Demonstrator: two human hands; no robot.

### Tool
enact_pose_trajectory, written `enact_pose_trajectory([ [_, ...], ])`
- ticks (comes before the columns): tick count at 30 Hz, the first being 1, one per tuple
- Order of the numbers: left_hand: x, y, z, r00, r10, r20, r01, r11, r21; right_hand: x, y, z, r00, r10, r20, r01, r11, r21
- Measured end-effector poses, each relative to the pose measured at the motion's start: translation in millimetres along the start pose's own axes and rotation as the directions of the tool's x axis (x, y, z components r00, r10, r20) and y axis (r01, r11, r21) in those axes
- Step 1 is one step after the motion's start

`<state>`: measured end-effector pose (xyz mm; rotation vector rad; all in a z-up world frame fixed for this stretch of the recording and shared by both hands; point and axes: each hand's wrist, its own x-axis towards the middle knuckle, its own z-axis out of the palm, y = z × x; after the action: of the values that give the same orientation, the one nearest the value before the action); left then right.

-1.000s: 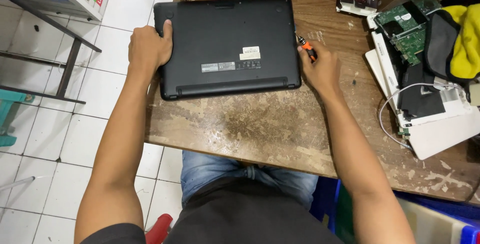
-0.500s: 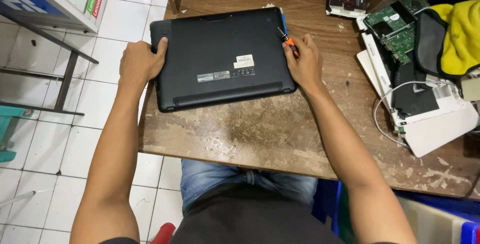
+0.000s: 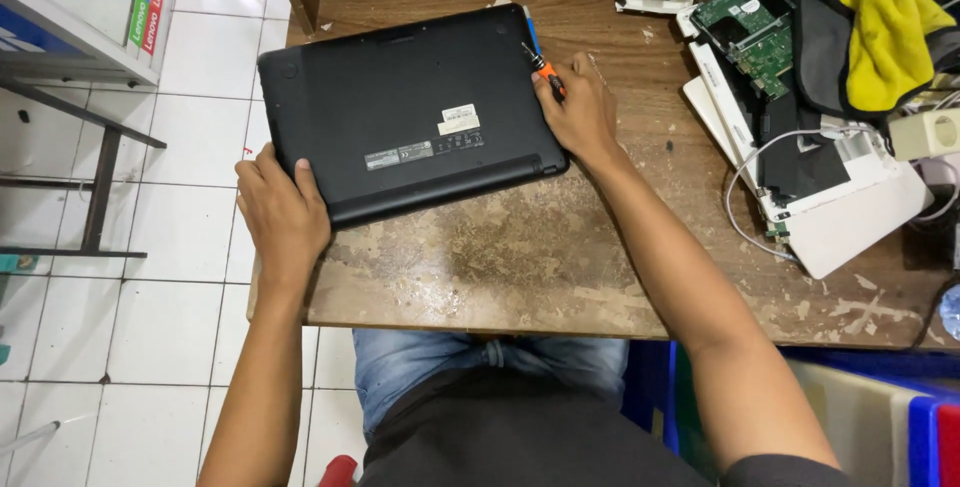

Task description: Disassembling and inspecting a laptop using a precision screwdriver on a repair bench.

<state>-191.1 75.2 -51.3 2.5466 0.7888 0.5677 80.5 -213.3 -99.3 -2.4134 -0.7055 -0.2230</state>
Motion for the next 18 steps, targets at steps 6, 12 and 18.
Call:
enact_pose_trajectory([
  [6,-2,-24,13,0.989,0.110,-0.098,-0.117,0.990,-0.075,-7,-6,-5,0.999,-0.041,-0.030,0.040,0.999,-0.014],
  [12,-23,-16,-19,0.983,0.106,-0.148,-0.137,0.965,-0.223,-21,24,3,0.990,-0.122,-0.067,0.118,0.991,-0.063],
  [18,-63,-25,-50,0.996,0.072,-0.045,-0.084,0.924,-0.374,-37,16,-22,0.956,-0.264,-0.126,0.260,0.964,-0.052],
])
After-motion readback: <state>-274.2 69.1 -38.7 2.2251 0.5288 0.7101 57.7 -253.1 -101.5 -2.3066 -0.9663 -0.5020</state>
